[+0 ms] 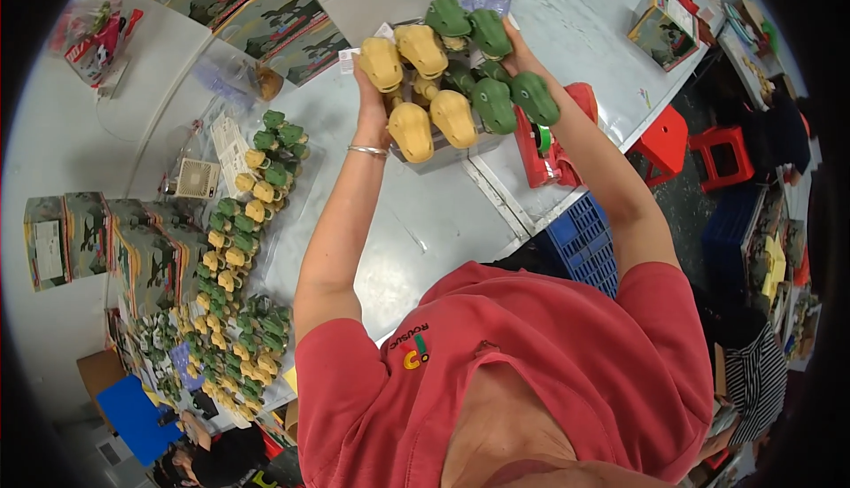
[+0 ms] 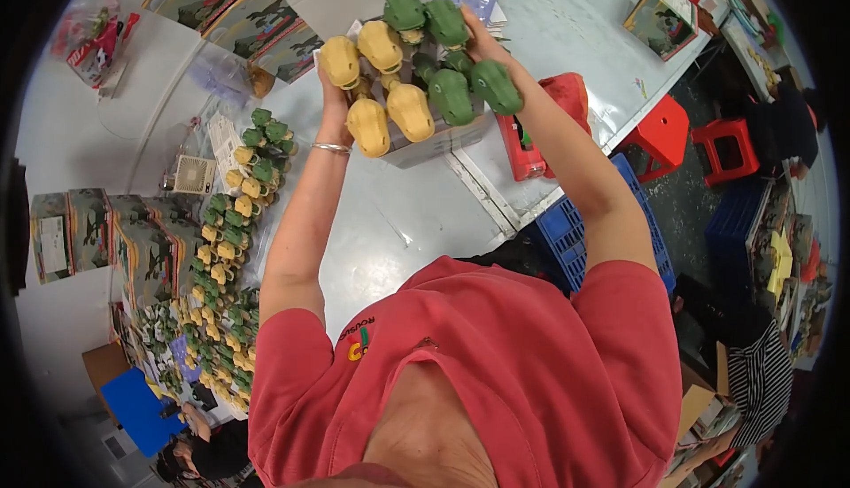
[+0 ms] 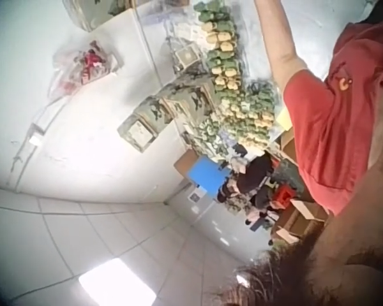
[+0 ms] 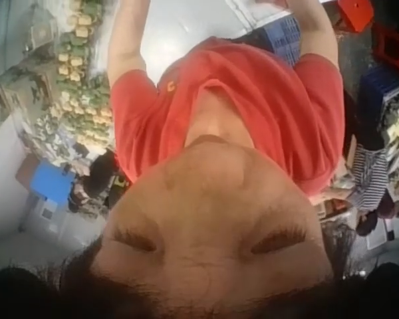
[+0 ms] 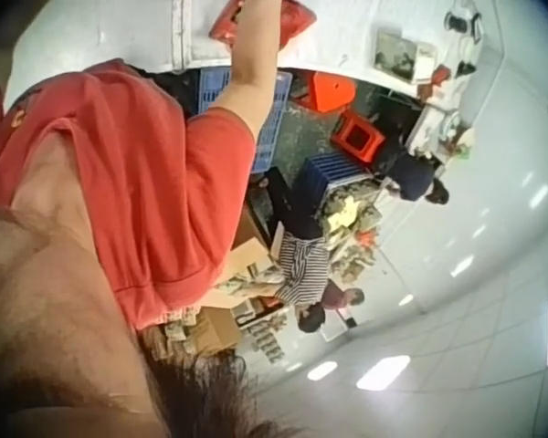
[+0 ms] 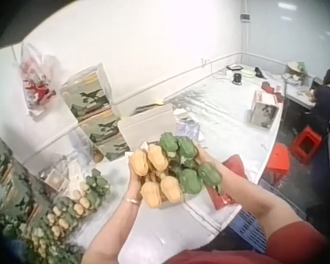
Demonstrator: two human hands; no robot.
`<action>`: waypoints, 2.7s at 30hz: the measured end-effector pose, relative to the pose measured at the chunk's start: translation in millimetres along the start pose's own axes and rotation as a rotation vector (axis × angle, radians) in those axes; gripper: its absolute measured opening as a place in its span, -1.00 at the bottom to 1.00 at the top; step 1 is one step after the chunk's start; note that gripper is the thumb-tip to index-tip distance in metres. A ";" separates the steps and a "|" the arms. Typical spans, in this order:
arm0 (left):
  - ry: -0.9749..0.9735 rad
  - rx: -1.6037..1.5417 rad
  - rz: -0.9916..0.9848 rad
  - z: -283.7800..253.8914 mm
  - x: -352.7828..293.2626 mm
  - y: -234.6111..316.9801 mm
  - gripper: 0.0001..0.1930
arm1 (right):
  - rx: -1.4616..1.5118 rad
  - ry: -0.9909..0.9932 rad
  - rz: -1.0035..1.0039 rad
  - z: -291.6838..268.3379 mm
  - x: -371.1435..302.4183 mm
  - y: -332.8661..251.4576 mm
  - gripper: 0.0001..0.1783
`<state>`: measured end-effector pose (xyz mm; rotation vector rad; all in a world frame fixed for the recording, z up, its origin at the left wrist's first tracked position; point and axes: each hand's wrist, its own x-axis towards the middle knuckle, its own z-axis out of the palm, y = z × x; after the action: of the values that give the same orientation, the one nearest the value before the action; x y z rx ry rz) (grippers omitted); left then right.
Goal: Packing toy dinosaurs into display boxes at a factory workstation.
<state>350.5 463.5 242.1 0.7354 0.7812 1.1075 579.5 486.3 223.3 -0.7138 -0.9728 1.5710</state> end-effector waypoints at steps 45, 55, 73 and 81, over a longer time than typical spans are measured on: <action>0.157 -0.339 -0.012 -97.2 50.6 -50.1 -0.55 | 0.076 -0.047 0.341 -5.9 55.6 78.6 -0.31; 0.174 -0.305 0.006 -87.1 56.6 -36.3 -0.57 | -0.046 0.107 0.187 -20.0 86.6 99.6 -0.37; 0.297 -0.197 -0.577 -79.7 -114.3 -40.7 -0.34 | 0.053 0.013 0.527 41.5 -74.6 80.8 -0.45; 0.367 -0.178 -0.428 -67.4 -167.1 -55.5 -0.32 | 0.142 0.282 0.701 74.4 -115.3 75.1 -0.34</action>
<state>279.1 297.2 189.3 0.1969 1.0760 0.9127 505.3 353.3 187.5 -1.2200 -0.4031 2.0358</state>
